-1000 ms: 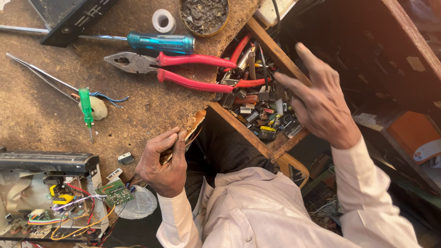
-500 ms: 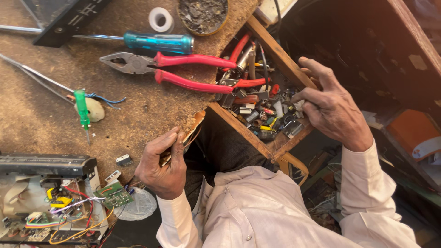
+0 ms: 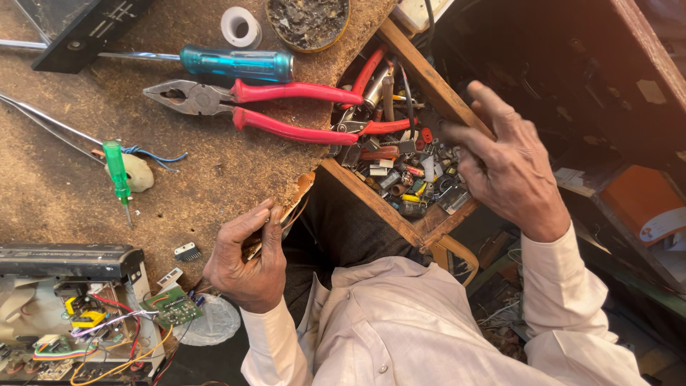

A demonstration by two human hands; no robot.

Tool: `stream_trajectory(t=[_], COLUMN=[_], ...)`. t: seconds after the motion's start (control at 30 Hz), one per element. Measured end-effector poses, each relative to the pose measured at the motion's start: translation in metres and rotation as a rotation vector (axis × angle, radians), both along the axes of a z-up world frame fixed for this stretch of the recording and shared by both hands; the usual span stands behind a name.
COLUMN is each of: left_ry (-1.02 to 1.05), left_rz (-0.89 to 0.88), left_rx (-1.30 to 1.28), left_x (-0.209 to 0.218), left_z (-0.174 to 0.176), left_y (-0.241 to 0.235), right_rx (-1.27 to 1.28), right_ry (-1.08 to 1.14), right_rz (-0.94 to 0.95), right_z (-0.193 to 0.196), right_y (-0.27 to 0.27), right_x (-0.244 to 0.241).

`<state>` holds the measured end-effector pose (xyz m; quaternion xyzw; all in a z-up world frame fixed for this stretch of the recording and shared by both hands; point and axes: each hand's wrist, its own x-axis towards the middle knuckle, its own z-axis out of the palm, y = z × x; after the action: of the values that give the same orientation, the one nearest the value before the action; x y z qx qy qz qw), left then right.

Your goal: The person solders wires to a circuit board using a soldering iron and solder, then handles a small white component and a black plastic housing. They open a drawer to retrieve small parts and continue assembling the electronic device.

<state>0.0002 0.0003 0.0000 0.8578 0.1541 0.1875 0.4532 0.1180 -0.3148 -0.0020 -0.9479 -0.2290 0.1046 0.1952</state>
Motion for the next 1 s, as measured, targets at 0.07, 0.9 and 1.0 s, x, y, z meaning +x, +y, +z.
stream_trajectory(t=[0.07,0.9,1.0], left_ry=[0.013,-0.02,0.01], left_rz=[0.0,0.051,0.115], left_rx=[0.011,-0.1,-0.077], left_x=[-0.001,0.006,0.008], left_z=[0.0,0.011,0.017], left_y=[0.0,0.001,0.007], right_rx=[-0.077,-0.217,-0.28], right_ry=[-0.046,-0.256,-0.282], right_rz=[0.002,0.135,0.194], right_z=[-0.001,0.002,0.006], right_y=[0.002,0.022,0.03], right_x=[-0.003,0.019,0.015])
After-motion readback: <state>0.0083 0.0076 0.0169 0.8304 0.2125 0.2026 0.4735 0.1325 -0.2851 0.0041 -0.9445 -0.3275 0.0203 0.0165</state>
